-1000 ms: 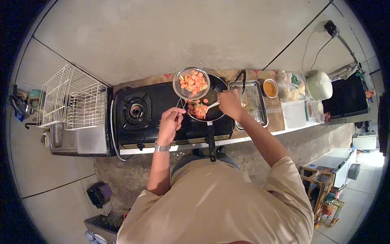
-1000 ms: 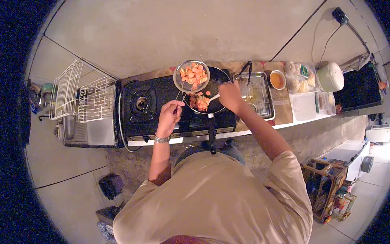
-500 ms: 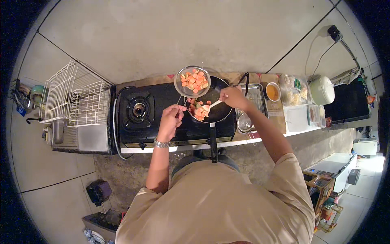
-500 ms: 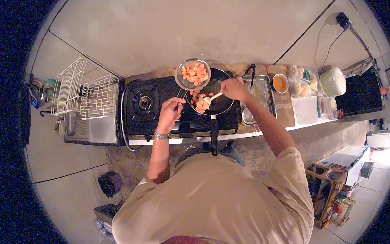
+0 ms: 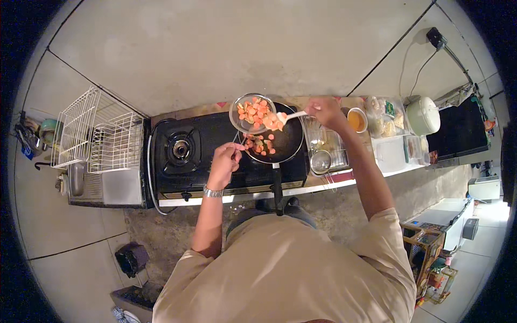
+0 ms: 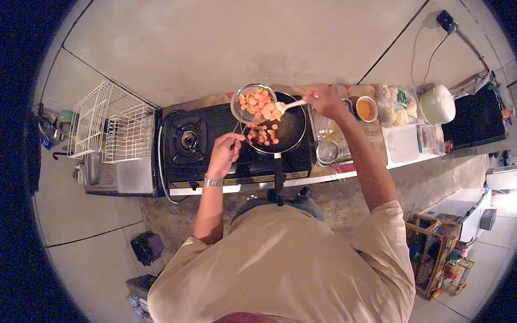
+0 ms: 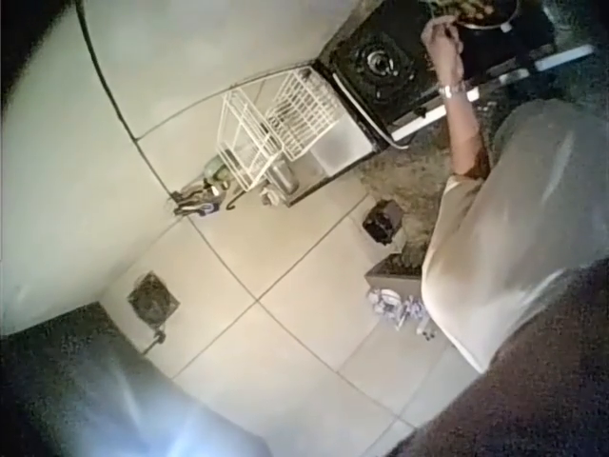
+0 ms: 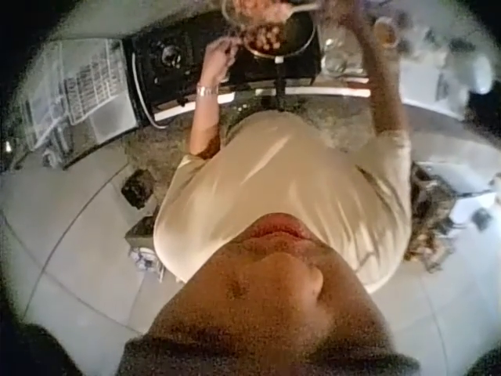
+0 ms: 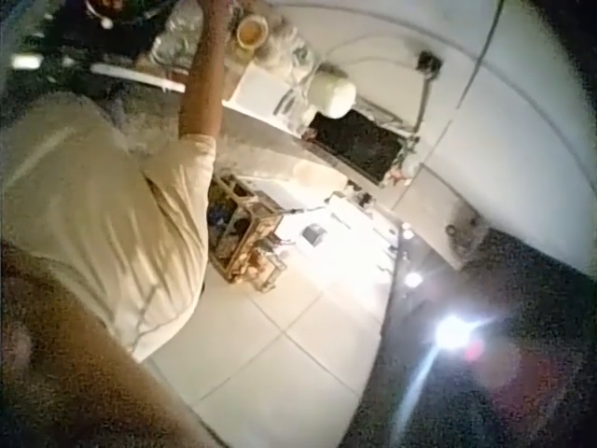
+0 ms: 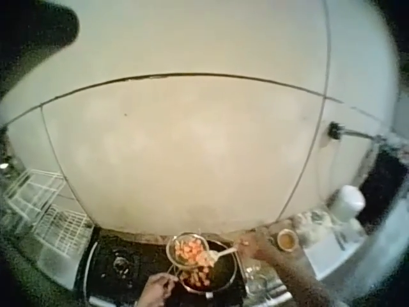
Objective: Stir-frying food in a pan on a stove and adding ingredients from a bowl.
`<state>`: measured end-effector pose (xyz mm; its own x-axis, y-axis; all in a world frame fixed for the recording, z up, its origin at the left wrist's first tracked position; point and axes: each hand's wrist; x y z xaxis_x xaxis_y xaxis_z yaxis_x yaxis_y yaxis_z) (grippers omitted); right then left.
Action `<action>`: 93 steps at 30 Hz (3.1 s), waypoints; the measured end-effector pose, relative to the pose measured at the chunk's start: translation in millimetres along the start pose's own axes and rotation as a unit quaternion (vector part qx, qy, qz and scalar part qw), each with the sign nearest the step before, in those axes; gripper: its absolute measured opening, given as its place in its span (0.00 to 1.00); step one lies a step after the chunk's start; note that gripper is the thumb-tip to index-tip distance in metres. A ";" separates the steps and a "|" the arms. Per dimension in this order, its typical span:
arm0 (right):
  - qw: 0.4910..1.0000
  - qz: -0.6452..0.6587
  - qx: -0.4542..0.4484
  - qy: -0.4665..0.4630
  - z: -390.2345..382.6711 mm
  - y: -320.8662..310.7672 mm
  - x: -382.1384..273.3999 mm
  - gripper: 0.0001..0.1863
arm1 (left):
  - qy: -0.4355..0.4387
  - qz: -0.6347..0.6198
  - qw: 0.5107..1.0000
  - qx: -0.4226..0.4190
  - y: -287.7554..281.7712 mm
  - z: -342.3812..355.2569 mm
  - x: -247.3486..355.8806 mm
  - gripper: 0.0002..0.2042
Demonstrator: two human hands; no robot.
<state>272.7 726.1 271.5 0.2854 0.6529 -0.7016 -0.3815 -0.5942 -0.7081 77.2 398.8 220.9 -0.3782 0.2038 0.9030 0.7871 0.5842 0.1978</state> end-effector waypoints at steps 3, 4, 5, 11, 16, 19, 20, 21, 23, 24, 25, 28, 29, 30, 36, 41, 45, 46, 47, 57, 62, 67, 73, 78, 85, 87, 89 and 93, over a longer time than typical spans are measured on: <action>0.997 -0.046 0.060 0.017 3.0 6.2 -47.4 0.09 | -0.025 -0.005 1.000 -0.016 19.3 -9.2 -0.9 0.14; 0.980 -0.178 0.086 -0.036 1.4 11.3 -69.1 0.08 | -0.024 -0.005 1.000 -0.016 23.1 -10.5 -2.2 0.14; 0.941 -0.308 0.111 -0.087 -2.2 13.5 -85.0 0.07 | -0.028 -0.011 0.999 -0.026 26.0 -11.9 -3.0 0.14; 0.891 -0.363 0.202 -0.182 -23.2 10.5 -92.9 0.05 | -0.035 -0.015 0.998 -0.040 35.0 -15.2 -3.8 0.14; 0.883 -0.408 0.208 -0.102 -50.0 17.0 -77.3 0.07 | -0.027 -0.034 0.999 -0.033 38.3 -16.7 7.0 0.13; 0.903 -0.387 0.182 0.039 -76.4 28.5 -53.2 0.10 | -0.003 -0.037 0.999 -0.038 56.9 -17.6 13.0 0.13; 0.921 -0.346 0.170 0.063 -82.3 34.3 -47.3 0.11 | 0.002 -0.040 0.998 -0.042 60.0 -17.5 13.1 0.13; 0.938 -0.293 0.165 0.090 -90.2 37.9 -43.5 0.11 | -0.002 -0.046 0.998 -0.033 67.0 -16.5 14.0 0.13; 0.959 -0.219 0.145 0.112 -104.9 45.6 -45.4 0.12 | -0.007 -0.064 0.998 -0.025 74.7 -18.4 12.0 0.12; 0.965 -0.198 0.131 0.111 -111.5 47.0 -48.6 0.13 | -0.012 -0.068 0.997 -0.037 76.7 -18.3 14.3 0.12; 0.961 -0.203 0.144 0.119 -115.1 50.2 -54.1 0.13 | -0.015 -0.069 0.997 -0.028 77.8 -20.2 14.6 0.12; 0.957 -0.210 0.180 0.083 -133.6 52.8 -62.8 0.13 | -0.012 -0.061 0.997 -0.041 80.5 -23.4 11.4 0.12; 0.959 -0.199 0.187 0.073 -140.0 54.3 -64.3 0.13 | -0.008 -0.057 0.997 -0.052 79.1 -22.8 11.0 0.13; 0.961 -0.186 0.193 0.062 -144.5 55.1 -65.3 0.13 | -0.007 -0.054 0.997 -0.058 76.8 -21.0 11.2 0.13; 0.958 -0.084 0.254 0.099 -145.6 44.7 -61.8 0.11 | -0.001 -0.013 0.999 -0.050 55.5 -24.5 19.7 0.13; 0.974 -0.098 0.145 0.142 -121.5 3.1 -48.8 0.12 | 0.012 -0.013 0.999 -0.029 45.2 -37.3 33.5 0.13; 0.988 -0.132 0.049 0.057 -77.5 23.4 -43.8 0.13 | 0.005 -0.038 0.999 -0.020 29.3 -35.6 27.3 0.13; 0.988 -0.140 0.006 0.065 -63.9 29.7 -42.4 0.14 | 0.007 -0.042 0.999 -0.005 28.3 -36.0 29.0 0.13; 0.986 -0.148 -0.035 0.074 -52.1 36.8 -41.2 0.15 | 0.008 -0.049 0.999 -0.008 27.5 -36.6 30.5 0.13; 0.993 -0.066 -0.093 -0.030 -17.9 99.9 -19.1 0.13 | 0.010 -0.053 0.998 0.039 40.3 -47.0 29.1 0.15; 0.979 -0.119 -0.155 -0.061 -36.5 49.0 -24.5 0.12 | 0.012 -0.059 0.996 0.065 63.1 -48.4 28.2 0.15; 0.986 -0.082 -0.138 -0.043 -53.7 42.0 -30.0 0.13 | 0.007 -0.061 0.994 0.089 76.8 -47.6 23.4 0.15; 0.979 -0.067 -0.115 -0.152 -67.6 49.5 -20.9 0.12 | 0.020 -0.050 0.993 0.100 88.3 -49.3 26.5 0.15; 0.972 -0.165 -0.148 -0.078 -59.0 2.6 -16.2 0.18 | 0.016 -0.054 0.991 0.122 92.6 -49.0 23.9 0.14; 0.953 -0.273 -0.042 -0.126 -3.2 5.7 32.7 0.09 | 0.014 -0.057 0.992 0.114 91.6 -39.9 10.5 0.14; 0.942 -0.299 -0.053 -0.146 8.7 8.4 33.4 0.07 | 0.013 -0.067 0.991 0.112 89.1 -39.3 8.7 0.14; 0.926 -0.331 -0.096 -0.153 13.3 8.5 22.4 0.08 | 0.007 -0.073 0.991 0.111 88.5 -39.6 6.9 0.15; 0.924 -0.316 -0.127 -0.173 28.7 20.3 9.2 0.06 | 0.015 -0.073 0.991 0.114 86.3 -38.3 4.3 0.15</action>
<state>242.4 733.5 253.0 0.0647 0.9923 -0.1055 -0.0035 -0.1055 -0.9944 162.2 420.0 256.4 -0.4621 0.0831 0.8829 0.5936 0.7686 0.2383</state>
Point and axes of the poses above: each hand's wrist, its own z-axis towards the middle knuckle, its own y-axis out of the palm, x = y × z, and after that the axes turned 7 degrees about z, right-handed
